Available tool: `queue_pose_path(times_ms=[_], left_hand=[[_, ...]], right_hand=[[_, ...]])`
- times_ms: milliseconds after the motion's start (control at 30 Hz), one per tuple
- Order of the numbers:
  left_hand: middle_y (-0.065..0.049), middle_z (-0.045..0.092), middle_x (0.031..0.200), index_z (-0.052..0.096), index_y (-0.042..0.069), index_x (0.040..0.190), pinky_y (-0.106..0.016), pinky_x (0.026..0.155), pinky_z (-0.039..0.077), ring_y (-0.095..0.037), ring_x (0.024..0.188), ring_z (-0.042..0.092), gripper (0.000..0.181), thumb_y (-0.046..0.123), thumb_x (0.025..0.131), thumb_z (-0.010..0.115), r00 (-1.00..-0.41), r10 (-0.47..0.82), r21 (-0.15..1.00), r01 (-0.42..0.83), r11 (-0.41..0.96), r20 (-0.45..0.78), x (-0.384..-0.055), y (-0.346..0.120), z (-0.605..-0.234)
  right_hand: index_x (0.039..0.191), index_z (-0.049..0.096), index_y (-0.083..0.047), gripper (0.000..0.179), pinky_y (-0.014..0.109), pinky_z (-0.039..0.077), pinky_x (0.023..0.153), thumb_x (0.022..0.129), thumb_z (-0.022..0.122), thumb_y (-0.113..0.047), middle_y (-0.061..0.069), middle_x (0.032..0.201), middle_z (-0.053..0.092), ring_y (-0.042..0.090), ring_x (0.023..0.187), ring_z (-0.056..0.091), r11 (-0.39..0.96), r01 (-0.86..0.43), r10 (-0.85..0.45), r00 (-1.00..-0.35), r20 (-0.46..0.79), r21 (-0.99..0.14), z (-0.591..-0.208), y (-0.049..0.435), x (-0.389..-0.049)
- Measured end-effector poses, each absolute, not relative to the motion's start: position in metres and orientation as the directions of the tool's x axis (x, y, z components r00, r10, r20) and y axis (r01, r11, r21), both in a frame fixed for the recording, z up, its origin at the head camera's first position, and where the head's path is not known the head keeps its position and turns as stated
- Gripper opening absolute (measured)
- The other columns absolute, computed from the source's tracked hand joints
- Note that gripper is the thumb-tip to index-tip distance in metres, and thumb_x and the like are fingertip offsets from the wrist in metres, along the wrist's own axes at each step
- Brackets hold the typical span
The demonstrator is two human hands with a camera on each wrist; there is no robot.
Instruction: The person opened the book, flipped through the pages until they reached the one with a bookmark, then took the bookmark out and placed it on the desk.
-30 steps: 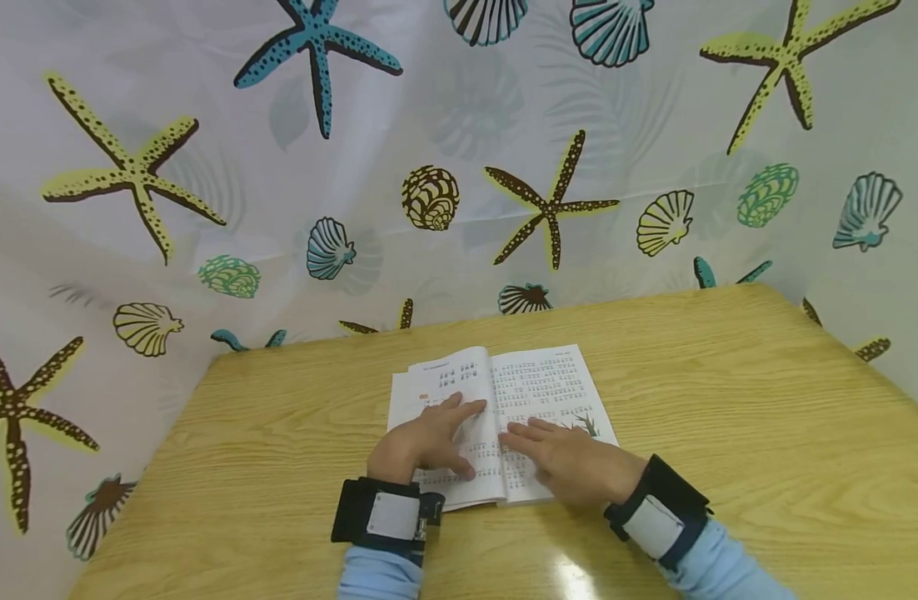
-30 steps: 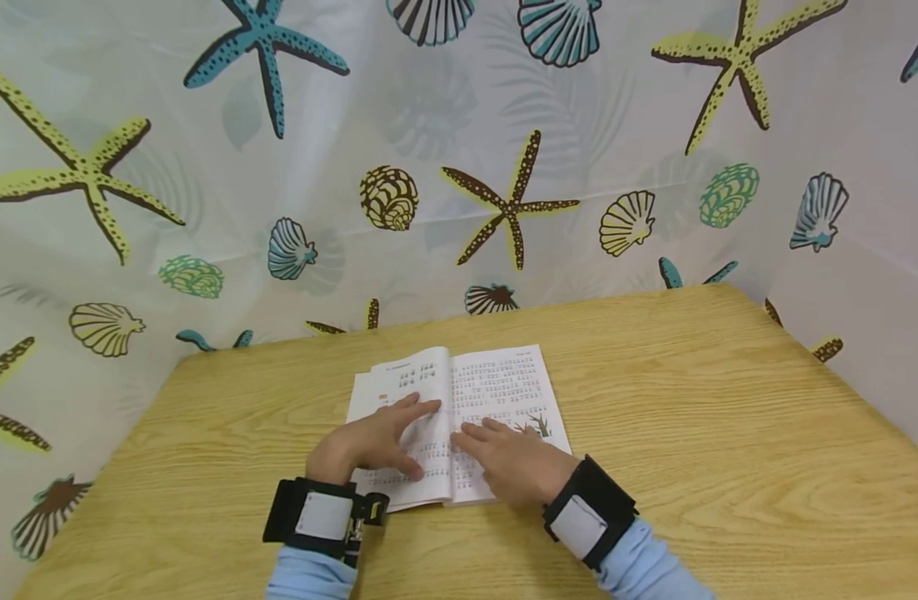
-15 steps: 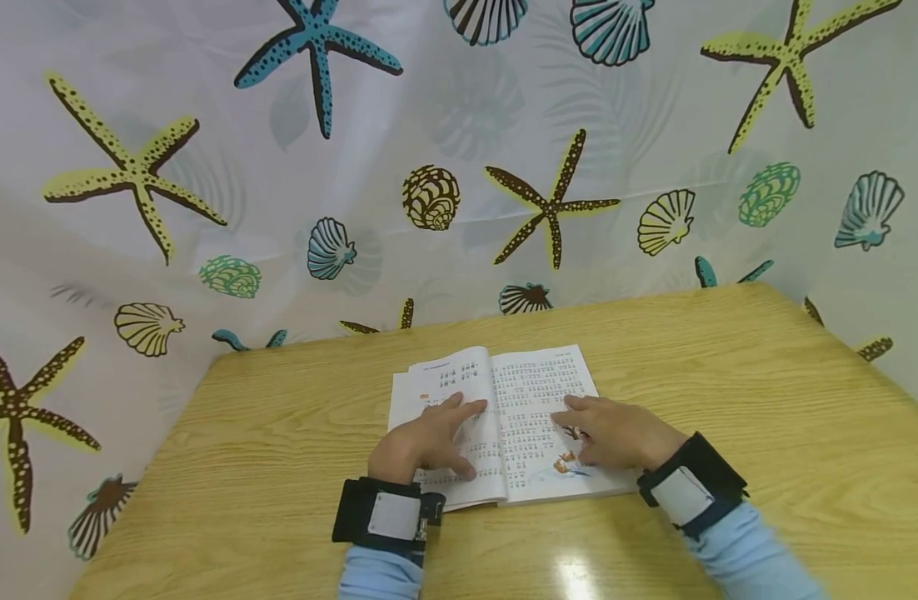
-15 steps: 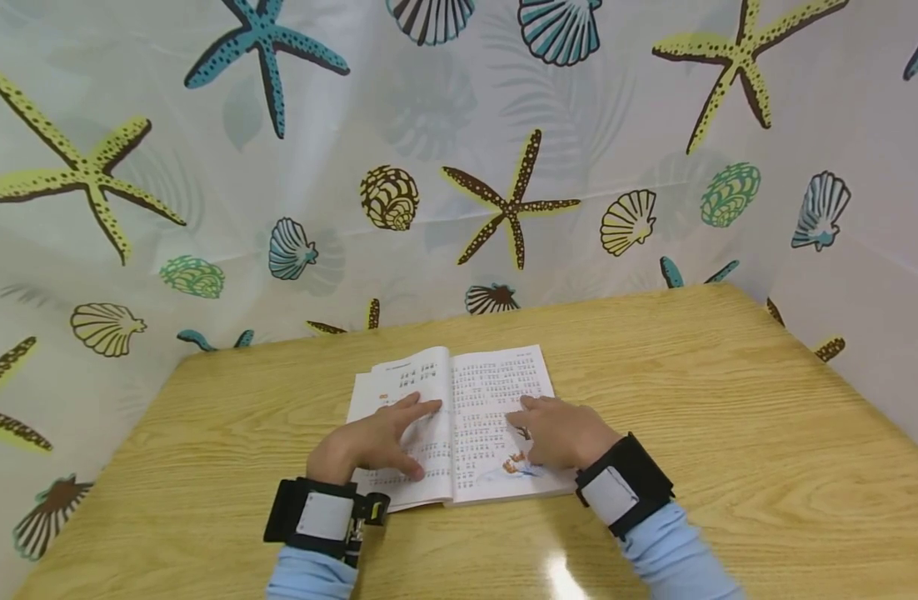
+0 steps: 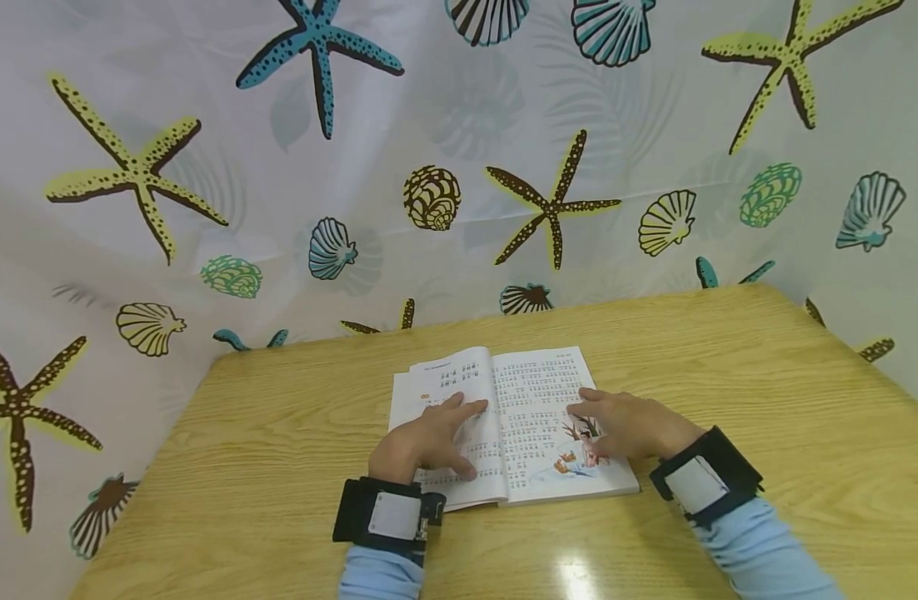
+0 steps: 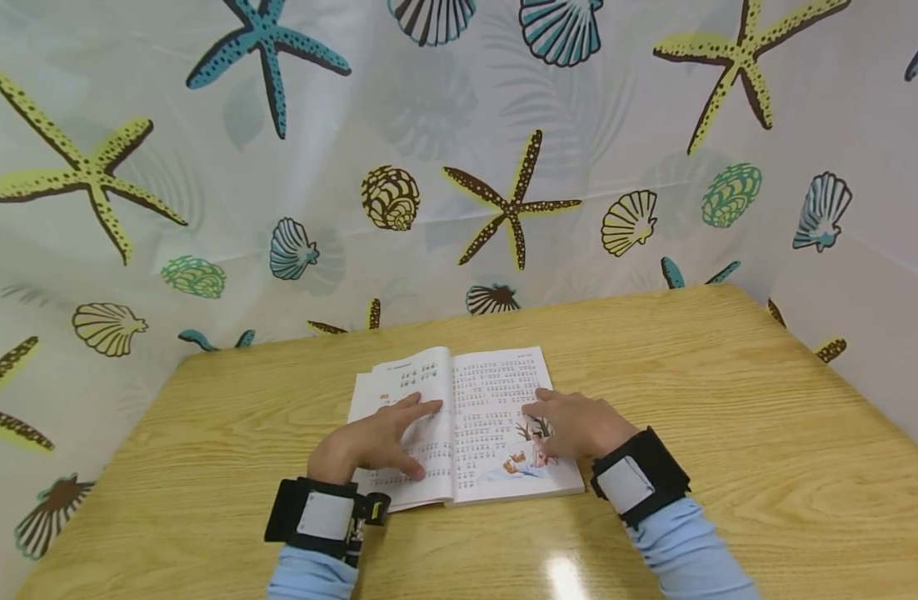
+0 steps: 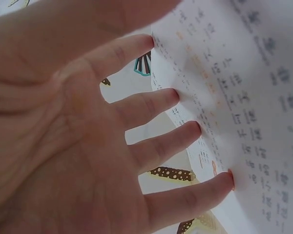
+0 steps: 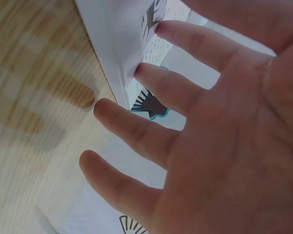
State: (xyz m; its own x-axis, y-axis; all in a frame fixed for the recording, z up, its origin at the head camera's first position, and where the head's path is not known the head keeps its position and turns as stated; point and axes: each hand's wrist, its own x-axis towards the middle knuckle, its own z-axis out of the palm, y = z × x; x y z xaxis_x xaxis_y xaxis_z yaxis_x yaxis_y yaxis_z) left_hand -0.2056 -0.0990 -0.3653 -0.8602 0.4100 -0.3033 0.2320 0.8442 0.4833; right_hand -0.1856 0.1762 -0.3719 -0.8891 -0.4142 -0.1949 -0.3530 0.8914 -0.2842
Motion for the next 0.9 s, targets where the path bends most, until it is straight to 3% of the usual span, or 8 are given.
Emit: queue_pose_path(times_ms=[133,300,433,633,900], left_hand=[[-0.013,0.026,0.165,0.046,0.018,0.154,-0.062,0.116,0.026,-0.042,0.149,0.024,0.090,0.012,0.076,0.090,-0.858,0.419,0.482,0.245,0.842,-0.297,-0.207,-0.100,-0.366],[-0.012,0.026,0.165,0.046,0.019,0.154,-0.061,0.116,0.026,-0.041,0.150,0.024,0.090,0.012,0.076,0.090,-0.857,0.417,0.478,0.242,0.844,-0.301,-0.208,-0.098,-0.366],[-0.012,0.026,0.165,0.046,0.020,0.154,-0.061,0.115,0.028,-0.041,0.150,0.025,0.090,0.013,0.076,0.090,-0.858,0.413,0.462,0.245,0.852,-0.306,-0.207,-0.097,-0.367],[-0.012,0.026,0.165,0.046,0.020,0.154,-0.061,0.115,0.028,-0.041,0.149,0.025,0.090,0.014,0.076,0.090,-0.857,0.415,0.443,0.258,0.859,-0.305,-0.206,-0.096,-0.365],[-0.013,0.026,0.165,0.046,0.019,0.154,-0.061,0.116,0.027,-0.042,0.149,0.024,0.090,0.012,0.075,0.090,-0.863,0.401,0.461,0.234,0.856,-0.308,-0.203,-0.098,-0.363]], right_hand=[[0.141,0.059,-0.004,0.058,0.070,0.038,0.102,0.088,0.078,-0.020,0.031,0.153,0.038,0.058,0.135,0.038,0.890,-0.324,-0.398,-0.896,-0.198,-0.321,-0.372,0.179,-0.189],[0.148,0.042,0.009,0.085,0.076,0.028,0.105,0.082,0.084,-0.024,0.040,0.155,0.023,0.064,0.139,0.022,0.882,-0.224,-0.346,-0.906,-0.246,-0.415,-0.371,0.190,-0.197],[0.149,0.029,0.017,0.102,0.074,0.023,0.109,0.080,0.086,-0.032,0.043,0.154,0.020,0.064,0.139,0.019,0.875,-0.187,-0.335,-0.900,-0.279,-0.447,-0.373,0.197,-0.201],[0.149,0.027,0.018,0.103,0.073,0.022,0.110,0.081,0.084,-0.033,0.043,0.154,0.022,0.063,0.140,0.019,0.874,-0.187,-0.332,-0.904,-0.270,-0.449,-0.375,0.199,-0.199],[0.150,0.025,0.018,0.101,0.073,0.026,0.109,0.084,0.081,-0.033,0.038,0.157,0.021,0.060,0.142,0.019,0.923,-0.180,-0.286,-0.913,-0.292,-0.340,-0.368,0.187,-0.196]])
